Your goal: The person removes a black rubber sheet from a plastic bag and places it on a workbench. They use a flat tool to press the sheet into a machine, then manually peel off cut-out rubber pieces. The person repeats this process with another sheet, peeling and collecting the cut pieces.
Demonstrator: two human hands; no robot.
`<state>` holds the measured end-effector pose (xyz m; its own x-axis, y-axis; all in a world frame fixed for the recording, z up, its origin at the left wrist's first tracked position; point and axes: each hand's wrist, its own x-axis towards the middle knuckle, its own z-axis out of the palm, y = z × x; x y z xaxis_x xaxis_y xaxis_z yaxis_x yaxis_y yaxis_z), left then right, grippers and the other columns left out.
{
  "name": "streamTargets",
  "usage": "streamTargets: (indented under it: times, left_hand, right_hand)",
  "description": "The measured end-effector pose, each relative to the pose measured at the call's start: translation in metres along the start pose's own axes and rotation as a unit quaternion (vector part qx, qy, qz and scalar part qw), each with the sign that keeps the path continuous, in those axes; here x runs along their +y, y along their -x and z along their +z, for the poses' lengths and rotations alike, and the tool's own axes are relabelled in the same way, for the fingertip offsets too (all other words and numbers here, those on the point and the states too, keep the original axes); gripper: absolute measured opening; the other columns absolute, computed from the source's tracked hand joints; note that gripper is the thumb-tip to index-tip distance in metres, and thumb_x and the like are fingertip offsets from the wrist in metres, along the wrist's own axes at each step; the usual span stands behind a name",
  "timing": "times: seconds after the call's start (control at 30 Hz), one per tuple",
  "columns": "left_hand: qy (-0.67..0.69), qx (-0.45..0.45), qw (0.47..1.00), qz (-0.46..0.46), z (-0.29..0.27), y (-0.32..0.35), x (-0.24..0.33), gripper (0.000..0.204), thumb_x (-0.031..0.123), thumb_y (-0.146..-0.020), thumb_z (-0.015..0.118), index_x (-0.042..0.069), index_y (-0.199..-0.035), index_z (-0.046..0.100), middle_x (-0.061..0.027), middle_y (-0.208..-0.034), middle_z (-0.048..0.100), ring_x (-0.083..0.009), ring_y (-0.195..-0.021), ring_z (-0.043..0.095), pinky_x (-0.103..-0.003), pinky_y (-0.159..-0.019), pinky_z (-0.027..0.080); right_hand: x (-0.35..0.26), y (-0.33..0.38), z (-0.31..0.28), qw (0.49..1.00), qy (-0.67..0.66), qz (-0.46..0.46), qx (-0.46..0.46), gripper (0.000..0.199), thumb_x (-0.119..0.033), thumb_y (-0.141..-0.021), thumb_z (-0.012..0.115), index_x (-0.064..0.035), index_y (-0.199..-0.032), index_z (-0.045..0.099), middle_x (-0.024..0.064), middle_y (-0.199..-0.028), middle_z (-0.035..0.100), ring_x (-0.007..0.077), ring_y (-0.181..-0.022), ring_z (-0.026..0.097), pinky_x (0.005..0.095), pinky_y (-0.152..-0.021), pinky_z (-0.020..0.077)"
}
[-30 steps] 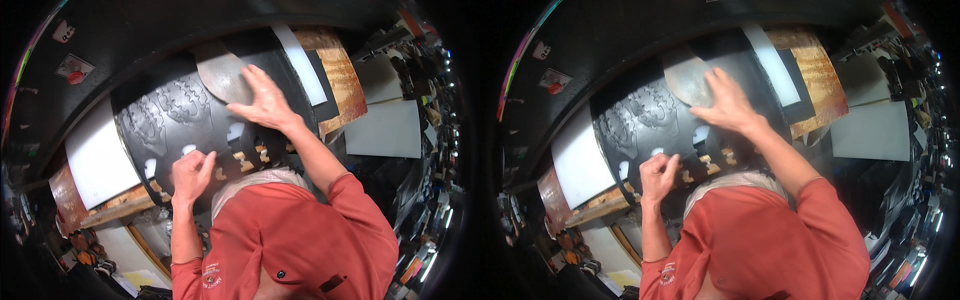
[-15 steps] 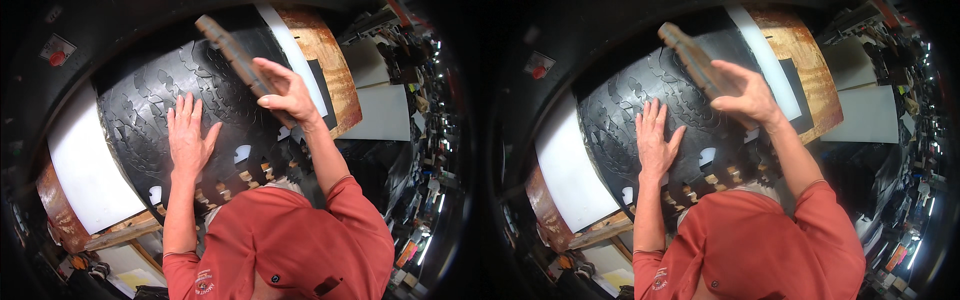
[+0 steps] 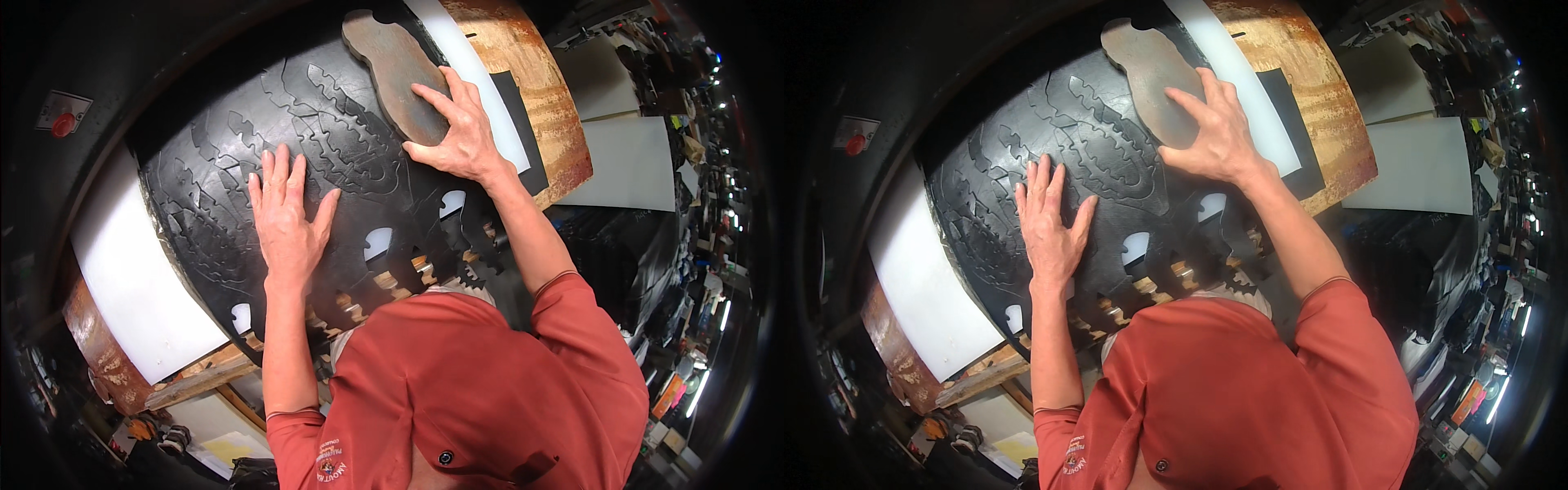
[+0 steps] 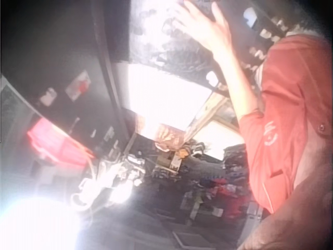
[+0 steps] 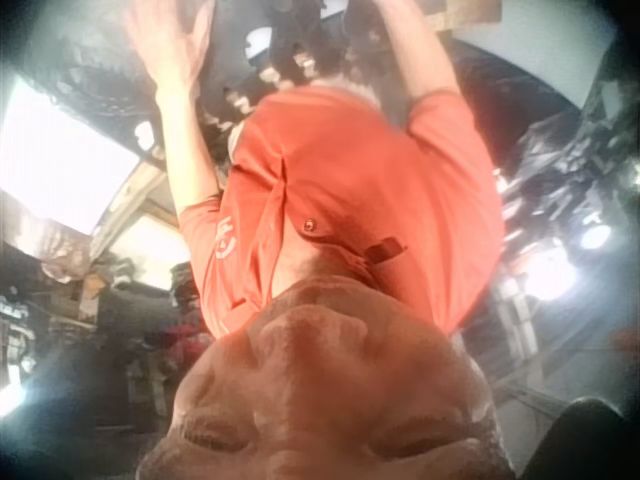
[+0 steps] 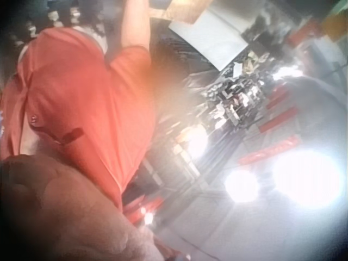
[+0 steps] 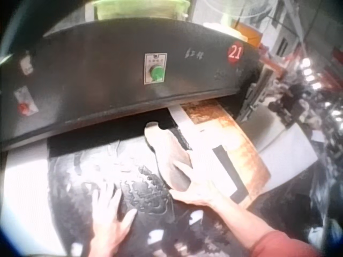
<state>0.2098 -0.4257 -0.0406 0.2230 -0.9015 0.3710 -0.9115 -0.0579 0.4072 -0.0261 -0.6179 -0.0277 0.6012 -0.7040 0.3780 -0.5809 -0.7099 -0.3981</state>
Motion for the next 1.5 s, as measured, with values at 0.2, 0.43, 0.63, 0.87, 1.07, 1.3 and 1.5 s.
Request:
streamTargets:
  times: [0.2, 0.43, 0.63, 0.87, 1.07, 1.3, 1.5]
  left_hand:
    - [0.066, 0.046, 0.997, 0.014, 0.000, 0.001, -0.007, 0.053, 0.017, -0.089, 0.082, 0.004, -0.136, 0.063, -0.0191, -0.152, 0.056, -0.0398, -0.146, 0.048, -0.055, -0.122, 0.034]
    - [0.243, 0.069, 0.967, -0.043, -0.042, 0.067, 0.034, 0.008, -0.005, -0.088, 0.075, -0.001, -0.095, 0.071, -0.0165, -0.096, 0.076, -0.0295, -0.085, 0.075, -0.037, -0.079, 0.060]
    - [0.169, 0.076, 0.983, -0.014, -0.023, 0.129, 0.063, 0.019, -0.003, -0.081, 0.080, 0.005, -0.084, 0.063, -0.0084, -0.080, 0.069, -0.0269, -0.067, 0.065, -0.037, -0.062, 0.049]
    - [0.063, 0.125, 0.990, 0.015, -0.012, 0.134, 0.058, 0.032, 0.006, -0.085, 0.083, 0.008, -0.078, 0.052, -0.0068, -0.068, 0.053, -0.0290, -0.060, 0.055, -0.041, -0.057, 0.041]
    - [0.021, 0.154, 0.988, -0.005, -0.013, 0.138, 0.062, 0.036, 0.010, -0.087, 0.080, 0.007, -0.068, 0.050, -0.0109, -0.066, 0.054, -0.0330, -0.059, 0.056, -0.042, -0.058, 0.044]
    - [0.012, 0.190, 0.982, -0.007, -0.014, 0.137, 0.076, 0.038, 0.016, -0.089, 0.079, 0.006, -0.067, 0.050, -0.0115, -0.064, 0.055, -0.0352, -0.060, 0.059, -0.045, -0.058, 0.048]
    - [-0.013, 0.160, 0.987, -0.019, -0.014, 0.134, 0.070, 0.043, 0.022, -0.088, 0.083, 0.007, -0.065, 0.049, -0.0094, -0.064, 0.057, -0.0326, -0.059, 0.060, -0.043, -0.057, 0.048]
  right_hand:
    - [-0.002, -0.007, 0.001, 1.000, -0.001, -0.010, 0.006, 0.082, -0.035, -0.060, 0.090, -0.0110, -0.135, 0.069, 0.0307, -0.151, 0.046, 0.0457, -0.127, 0.051, 0.0502, -0.108, 0.0491]
    - [-0.012, 0.012, -0.011, 0.991, -0.035, -0.019, 0.128, 0.068, -0.030, -0.073, 0.089, -0.0027, -0.133, 0.068, 0.0271, -0.148, 0.051, 0.0432, -0.135, 0.049, 0.0488, -0.112, 0.0451]
    - [-0.020, 0.030, 0.008, 0.978, -0.115, 0.052, 0.164, 0.040, -0.017, -0.081, 0.080, -0.0004, -0.116, 0.069, 0.0161, -0.134, 0.062, 0.0362, -0.127, 0.054, 0.0443, -0.109, 0.0458]
    - [-0.044, 0.012, -0.028, 0.953, -0.136, -0.065, 0.262, 0.021, -0.006, -0.084, 0.077, -0.0018, -0.104, 0.071, 0.0133, -0.105, 0.069, 0.0308, -0.097, 0.067, 0.0394, -0.088, 0.0548]
    - [-0.082, -0.024, -0.087, 0.943, -0.092, -0.190, 0.257, 0.006, -0.008, -0.090, 0.073, -0.0030, -0.091, 0.071, 0.0115, -0.085, 0.069, 0.0301, -0.084, 0.068, 0.0376, -0.076, 0.0547]
    - [-0.032, 0.117, -0.061, 0.971, -0.135, -0.031, 0.193, 0.003, -0.005, -0.088, 0.072, -0.0024, -0.089, 0.070, 0.0117, -0.082, 0.065, 0.0298, -0.071, 0.064, 0.0399, -0.065, 0.0526]
    - [-0.020, 0.139, -0.021, 0.978, -0.070, -0.111, 0.165, 0.007, -0.005, -0.085, 0.078, -0.0053, -0.085, 0.071, 0.0061, -0.071, 0.061, 0.0264, -0.066, 0.060, 0.0385, -0.066, 0.0490]
